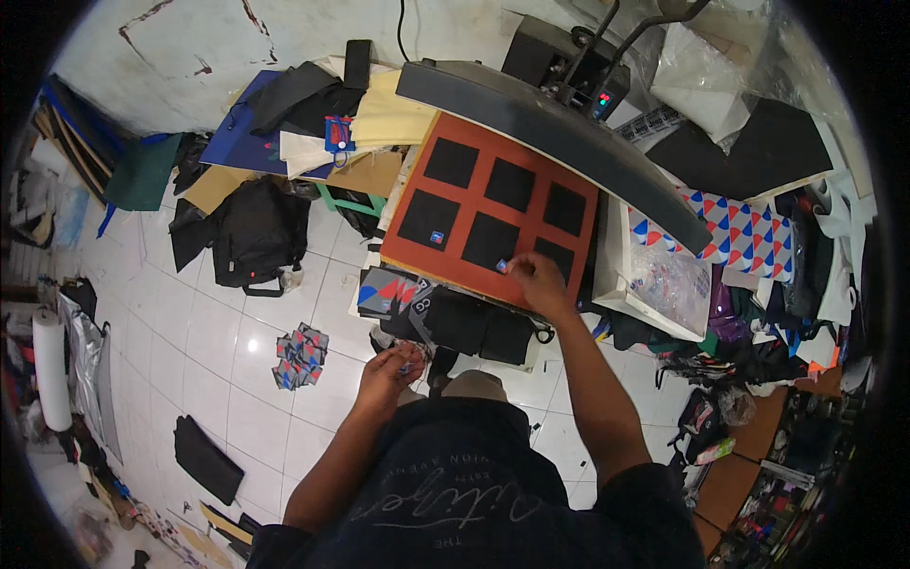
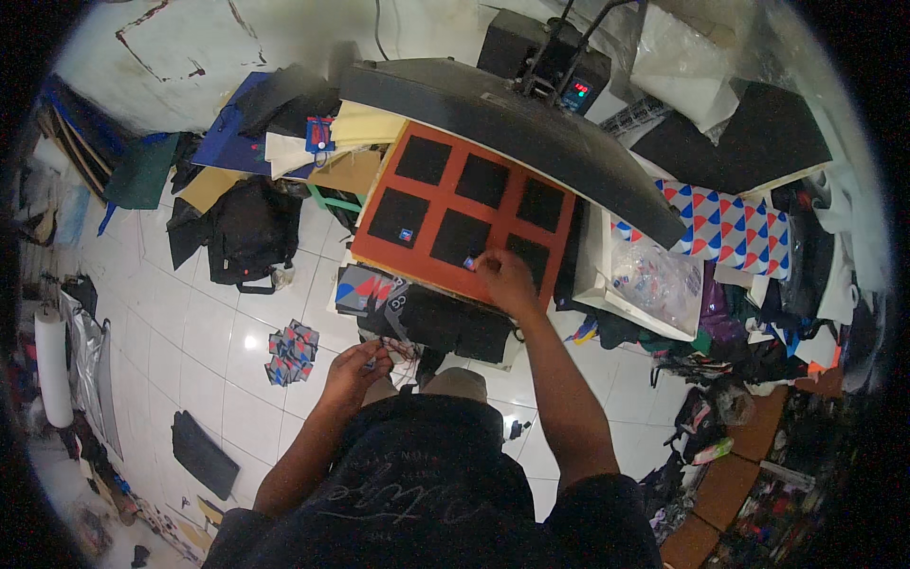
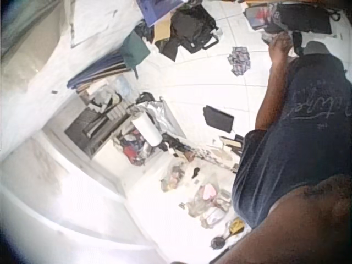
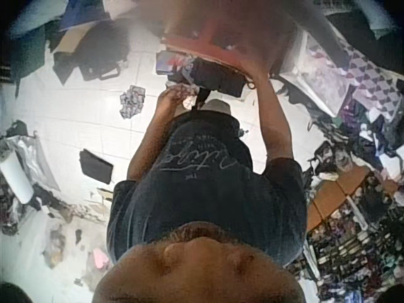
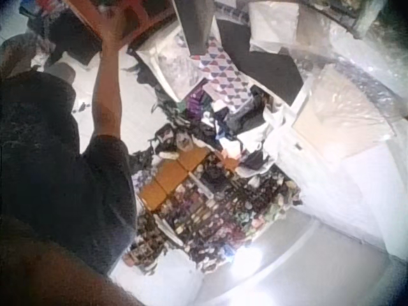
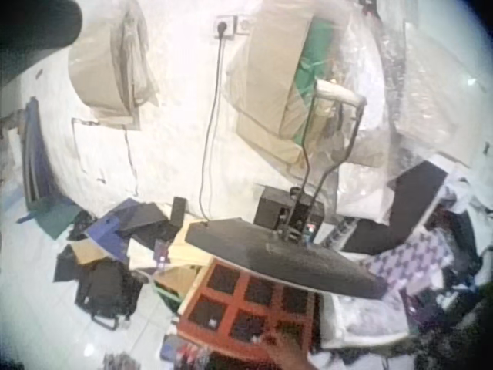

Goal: The person places patterned transfer sheets onto a red heat press, closes the press, and then removes the finished transfers. They repeat this process with multiple sheets, stacking the completed items.

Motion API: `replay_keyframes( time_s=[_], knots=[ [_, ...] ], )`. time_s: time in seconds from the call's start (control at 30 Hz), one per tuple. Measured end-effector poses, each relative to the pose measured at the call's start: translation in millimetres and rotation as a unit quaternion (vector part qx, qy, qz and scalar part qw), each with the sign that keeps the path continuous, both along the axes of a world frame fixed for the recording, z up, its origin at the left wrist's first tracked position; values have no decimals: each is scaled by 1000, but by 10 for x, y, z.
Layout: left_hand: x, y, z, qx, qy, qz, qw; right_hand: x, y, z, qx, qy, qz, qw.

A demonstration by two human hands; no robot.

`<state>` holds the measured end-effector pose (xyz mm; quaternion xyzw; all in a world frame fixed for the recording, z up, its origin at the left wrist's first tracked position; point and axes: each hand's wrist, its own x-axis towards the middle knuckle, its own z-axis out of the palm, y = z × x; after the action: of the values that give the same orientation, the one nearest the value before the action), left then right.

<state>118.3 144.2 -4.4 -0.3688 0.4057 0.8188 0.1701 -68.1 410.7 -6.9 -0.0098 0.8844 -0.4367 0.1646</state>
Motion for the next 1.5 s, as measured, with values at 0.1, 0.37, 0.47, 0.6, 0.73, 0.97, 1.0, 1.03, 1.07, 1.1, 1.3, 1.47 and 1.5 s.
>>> replay_keyframes(
  time_s=[0.1,0.37,0.47,0.6,0.73,0.97,1.0,1.03,1.07,1.1,1.3,1.47,1.5],
  knots=[
    [25,-70,-57,-1,15,-10,1000,-208,51,-212,7,-17,13,1000],
    [-45,-169,-52,-4,31,-8,999,-325,-33,-329,90,6,25,996],
    [-32,-173,-65,-13,21,-10,1000,-244,-91,-278,120,21,8,993],
    [-35,-142,-129,-16,7,-14,1000,-179,-117,-276,124,39,-6,992],
    [-77,-97,-108,-10,11,-18,1000,-146,-101,-362,158,88,-15,983],
    [-125,-93,-119,-24,5,-28,999,-105,-165,-253,154,52,-19,987],
    [-127,-90,-117,-28,3,-30,999,-102,-166,-251,153,51,-20,987],
    [-123,-97,-134,-24,3,-33,999,-99,-168,-250,152,50,-21,987],
    [-116,-113,-165,-21,3,-36,999,-96,-176,-246,157,61,-24,985],
    [-110,-122,-194,-18,3,-39,999,-89,-185,-243,161,73,-26,984],
    [-137,-100,-221,-11,-6,-39,999,-80,-164,-334,152,103,-35,982],
    [-141,-100,-232,-18,-10,-44,999,-81,-184,-254,150,69,-25,986],
    [-144,-99,-219,-20,-9,-48,999,-81,-183,-257,152,69,-25,986]
  ],
)
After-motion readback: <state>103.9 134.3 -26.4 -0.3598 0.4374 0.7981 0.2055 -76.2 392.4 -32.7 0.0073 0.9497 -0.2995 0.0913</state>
